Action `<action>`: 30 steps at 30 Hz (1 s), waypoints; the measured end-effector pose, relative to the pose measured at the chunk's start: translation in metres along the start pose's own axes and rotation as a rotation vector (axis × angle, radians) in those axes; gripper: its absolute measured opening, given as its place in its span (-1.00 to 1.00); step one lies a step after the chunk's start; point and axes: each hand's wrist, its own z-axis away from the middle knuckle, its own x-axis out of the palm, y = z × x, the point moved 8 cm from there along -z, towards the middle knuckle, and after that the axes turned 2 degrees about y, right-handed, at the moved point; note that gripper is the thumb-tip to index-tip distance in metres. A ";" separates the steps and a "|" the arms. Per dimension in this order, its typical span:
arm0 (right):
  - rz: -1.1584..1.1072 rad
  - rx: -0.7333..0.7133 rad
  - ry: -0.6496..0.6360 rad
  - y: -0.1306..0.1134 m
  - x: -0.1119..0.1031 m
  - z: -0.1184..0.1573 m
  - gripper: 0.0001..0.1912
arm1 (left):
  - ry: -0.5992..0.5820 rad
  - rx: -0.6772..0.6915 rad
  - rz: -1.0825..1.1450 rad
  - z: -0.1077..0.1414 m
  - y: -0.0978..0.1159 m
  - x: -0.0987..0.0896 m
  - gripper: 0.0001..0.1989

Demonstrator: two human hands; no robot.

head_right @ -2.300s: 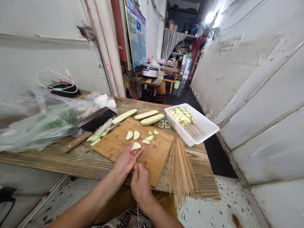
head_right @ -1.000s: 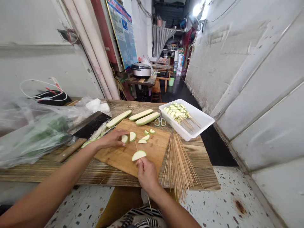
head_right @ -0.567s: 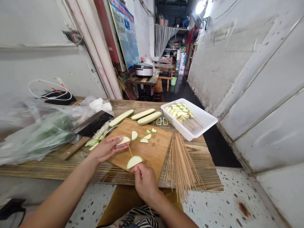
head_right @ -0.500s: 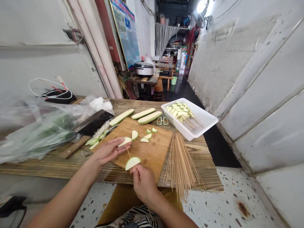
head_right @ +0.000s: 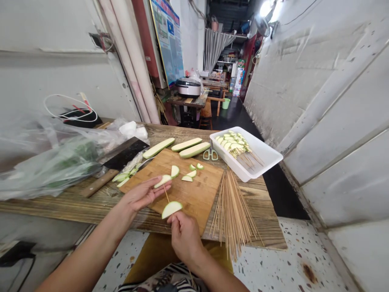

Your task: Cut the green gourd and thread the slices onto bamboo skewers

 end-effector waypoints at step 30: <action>-0.041 0.018 0.057 0.007 0.005 -0.002 -0.71 | -0.053 -0.040 -0.036 0.001 -0.014 0.006 -0.87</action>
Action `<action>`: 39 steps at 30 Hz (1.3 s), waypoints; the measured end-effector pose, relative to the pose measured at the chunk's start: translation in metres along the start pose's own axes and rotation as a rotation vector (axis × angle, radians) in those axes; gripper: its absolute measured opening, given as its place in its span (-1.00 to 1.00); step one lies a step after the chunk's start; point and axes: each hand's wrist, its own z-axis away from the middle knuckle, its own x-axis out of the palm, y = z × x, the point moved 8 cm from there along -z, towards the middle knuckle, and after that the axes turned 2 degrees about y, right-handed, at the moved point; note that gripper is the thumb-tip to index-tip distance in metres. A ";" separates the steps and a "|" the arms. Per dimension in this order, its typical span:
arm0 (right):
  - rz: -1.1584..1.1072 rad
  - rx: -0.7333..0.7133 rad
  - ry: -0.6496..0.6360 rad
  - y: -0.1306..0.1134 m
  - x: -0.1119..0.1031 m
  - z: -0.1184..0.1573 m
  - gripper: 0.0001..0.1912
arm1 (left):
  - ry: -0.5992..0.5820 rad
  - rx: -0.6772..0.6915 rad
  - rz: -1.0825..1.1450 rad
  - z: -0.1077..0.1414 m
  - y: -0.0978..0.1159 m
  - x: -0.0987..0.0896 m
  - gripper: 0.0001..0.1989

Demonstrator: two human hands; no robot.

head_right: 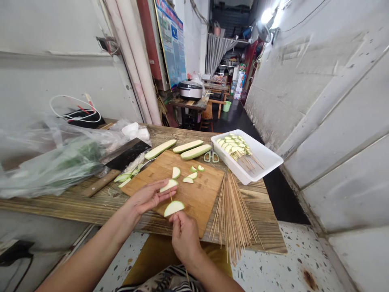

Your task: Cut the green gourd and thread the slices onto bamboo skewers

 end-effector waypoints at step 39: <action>-0.028 -0.014 0.015 0.003 -0.003 0.002 -0.70 | 0.032 0.074 0.066 0.002 -0.004 0.005 -0.88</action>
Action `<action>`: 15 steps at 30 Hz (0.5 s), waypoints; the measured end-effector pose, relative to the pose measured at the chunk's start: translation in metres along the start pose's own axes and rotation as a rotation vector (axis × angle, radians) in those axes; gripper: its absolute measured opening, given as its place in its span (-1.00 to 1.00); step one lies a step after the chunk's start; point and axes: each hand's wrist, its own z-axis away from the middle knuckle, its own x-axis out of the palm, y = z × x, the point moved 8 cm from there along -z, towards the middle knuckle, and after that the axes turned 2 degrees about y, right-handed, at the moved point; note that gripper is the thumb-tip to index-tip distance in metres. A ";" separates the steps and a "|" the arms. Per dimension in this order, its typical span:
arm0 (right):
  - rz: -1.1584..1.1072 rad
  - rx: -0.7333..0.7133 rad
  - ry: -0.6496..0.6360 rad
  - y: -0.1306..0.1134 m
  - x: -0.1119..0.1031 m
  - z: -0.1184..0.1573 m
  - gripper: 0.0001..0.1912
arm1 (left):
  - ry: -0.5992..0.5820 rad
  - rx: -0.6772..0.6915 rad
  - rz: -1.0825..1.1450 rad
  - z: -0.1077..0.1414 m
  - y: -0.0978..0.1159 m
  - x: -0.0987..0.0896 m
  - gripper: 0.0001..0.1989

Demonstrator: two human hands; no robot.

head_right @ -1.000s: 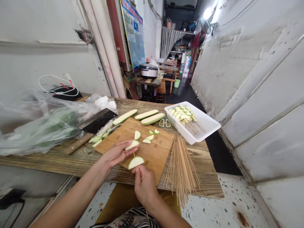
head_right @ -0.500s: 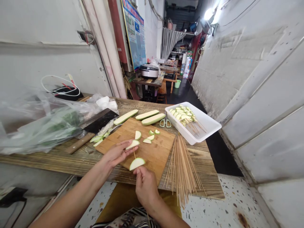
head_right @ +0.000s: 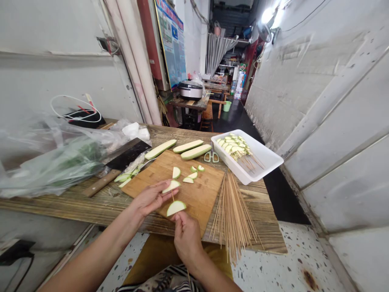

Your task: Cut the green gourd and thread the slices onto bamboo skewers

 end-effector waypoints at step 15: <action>-0.090 0.049 0.024 0.005 -0.004 -0.009 -0.71 | -0.164 -0.034 0.061 0.013 -0.014 0.023 -0.75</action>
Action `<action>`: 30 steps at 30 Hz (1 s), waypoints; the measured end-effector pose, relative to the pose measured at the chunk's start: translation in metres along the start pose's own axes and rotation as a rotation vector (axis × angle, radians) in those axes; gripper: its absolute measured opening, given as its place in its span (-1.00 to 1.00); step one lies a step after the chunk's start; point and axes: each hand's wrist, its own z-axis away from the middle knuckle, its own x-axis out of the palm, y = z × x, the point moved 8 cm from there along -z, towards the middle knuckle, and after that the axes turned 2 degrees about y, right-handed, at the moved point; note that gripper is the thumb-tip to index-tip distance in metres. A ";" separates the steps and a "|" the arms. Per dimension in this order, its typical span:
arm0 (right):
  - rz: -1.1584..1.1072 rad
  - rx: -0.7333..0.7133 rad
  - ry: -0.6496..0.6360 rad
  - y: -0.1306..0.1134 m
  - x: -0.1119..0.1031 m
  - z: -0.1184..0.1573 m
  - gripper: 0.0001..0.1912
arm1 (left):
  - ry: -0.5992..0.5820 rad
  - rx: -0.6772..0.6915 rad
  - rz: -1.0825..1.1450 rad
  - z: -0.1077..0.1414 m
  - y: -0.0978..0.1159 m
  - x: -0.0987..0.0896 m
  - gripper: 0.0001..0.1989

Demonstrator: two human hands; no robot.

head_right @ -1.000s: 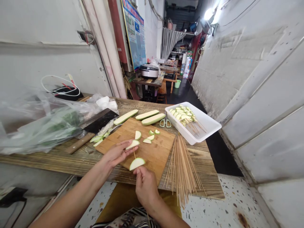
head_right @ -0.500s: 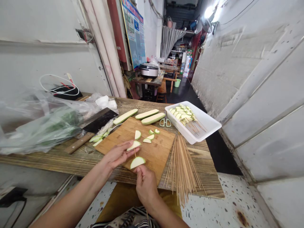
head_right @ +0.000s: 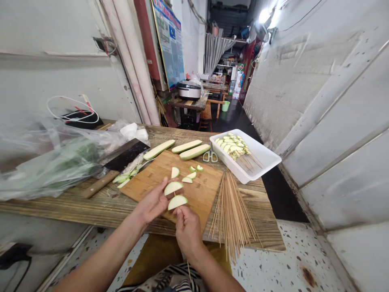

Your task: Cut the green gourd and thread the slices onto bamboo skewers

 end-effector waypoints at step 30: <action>-0.091 0.032 -0.023 0.000 0.000 0.007 -0.72 | -0.148 -0.058 0.108 0.013 -0.013 0.010 -0.63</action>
